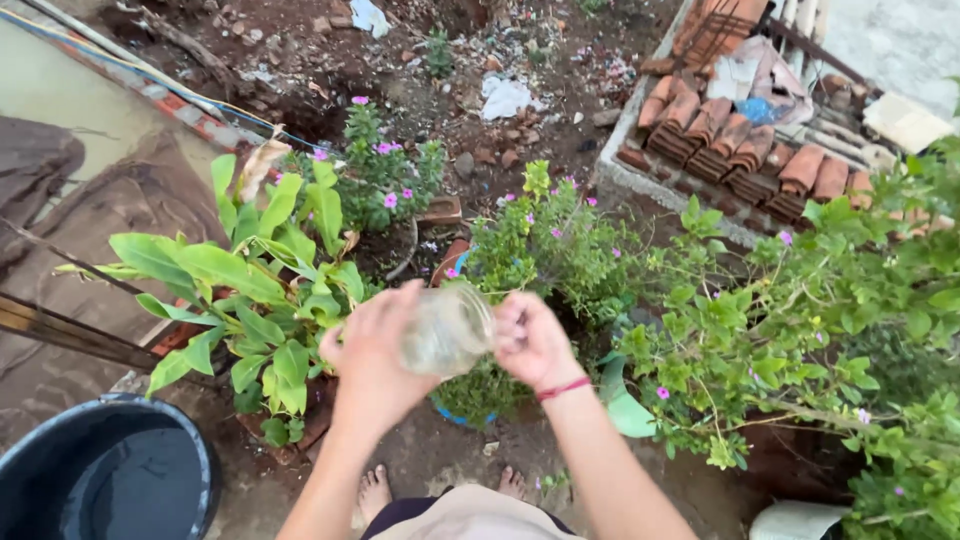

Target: Watering several potted plants using a clear plastic jar filled from a large black bucket.

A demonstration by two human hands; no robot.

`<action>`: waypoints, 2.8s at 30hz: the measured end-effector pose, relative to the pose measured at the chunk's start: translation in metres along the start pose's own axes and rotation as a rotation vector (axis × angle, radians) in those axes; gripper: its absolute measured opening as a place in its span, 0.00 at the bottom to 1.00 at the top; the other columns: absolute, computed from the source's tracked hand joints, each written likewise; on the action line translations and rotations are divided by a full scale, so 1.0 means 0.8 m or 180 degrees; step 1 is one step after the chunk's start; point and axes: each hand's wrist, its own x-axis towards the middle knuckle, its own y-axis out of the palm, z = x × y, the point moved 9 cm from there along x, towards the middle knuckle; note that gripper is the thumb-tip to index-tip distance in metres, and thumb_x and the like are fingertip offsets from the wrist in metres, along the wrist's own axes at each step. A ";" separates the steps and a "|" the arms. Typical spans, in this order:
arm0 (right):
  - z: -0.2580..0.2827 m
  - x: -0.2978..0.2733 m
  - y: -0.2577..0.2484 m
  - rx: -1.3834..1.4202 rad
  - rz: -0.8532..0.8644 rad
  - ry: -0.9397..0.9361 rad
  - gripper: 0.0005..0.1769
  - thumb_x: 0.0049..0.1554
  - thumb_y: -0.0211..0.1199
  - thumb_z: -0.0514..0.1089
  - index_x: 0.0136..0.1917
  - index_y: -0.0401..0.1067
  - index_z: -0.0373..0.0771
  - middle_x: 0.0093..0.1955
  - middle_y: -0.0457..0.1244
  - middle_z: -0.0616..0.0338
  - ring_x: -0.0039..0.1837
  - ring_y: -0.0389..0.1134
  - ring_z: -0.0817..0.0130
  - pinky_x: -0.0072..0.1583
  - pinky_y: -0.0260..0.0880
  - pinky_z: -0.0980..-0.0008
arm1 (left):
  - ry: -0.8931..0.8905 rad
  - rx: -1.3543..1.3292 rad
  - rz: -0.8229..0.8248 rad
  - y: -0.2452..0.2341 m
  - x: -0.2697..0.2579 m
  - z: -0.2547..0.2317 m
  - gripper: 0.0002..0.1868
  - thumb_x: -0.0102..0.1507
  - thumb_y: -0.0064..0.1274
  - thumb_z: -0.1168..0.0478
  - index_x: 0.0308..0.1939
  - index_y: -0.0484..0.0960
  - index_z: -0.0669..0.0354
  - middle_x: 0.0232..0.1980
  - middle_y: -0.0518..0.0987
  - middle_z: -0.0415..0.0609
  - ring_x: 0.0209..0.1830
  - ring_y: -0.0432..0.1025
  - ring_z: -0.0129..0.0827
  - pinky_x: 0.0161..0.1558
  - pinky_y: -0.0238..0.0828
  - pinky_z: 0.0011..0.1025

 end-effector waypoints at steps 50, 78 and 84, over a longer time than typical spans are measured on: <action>0.070 0.033 0.044 -0.1388 0.0286 -0.0575 0.16 0.60 0.53 0.38 0.31 0.55 0.48 0.29 0.53 0.70 0.29 0.51 0.81 0.28 0.47 0.80 | -0.1262 -0.0710 -0.0620 0.007 -0.063 0.138 0.64 0.32 0.75 0.59 0.73 0.66 0.42 0.67 0.71 0.48 0.70 0.61 0.45 0.67 0.49 0.47; 0.026 0.032 0.007 -0.0344 -0.0224 0.0058 0.10 0.63 0.50 0.41 0.39 0.66 0.42 0.34 0.62 0.63 0.32 0.63 0.72 0.32 0.64 0.71 | -0.0089 -0.0138 -0.0514 0.006 0.002 0.043 0.52 0.42 0.68 0.60 0.72 0.68 0.38 0.68 0.70 0.48 0.71 0.60 0.43 0.64 0.47 0.51; 0.046 0.027 0.023 -0.0696 -0.0045 0.0176 0.16 0.61 0.52 0.40 0.32 0.55 0.47 0.28 0.51 0.70 0.28 0.49 0.81 0.27 0.44 0.79 | -0.0950 -0.0596 -0.0631 -0.001 -0.053 0.129 0.63 0.33 0.75 0.55 0.74 0.65 0.42 0.68 0.70 0.50 0.71 0.60 0.47 0.68 0.48 0.51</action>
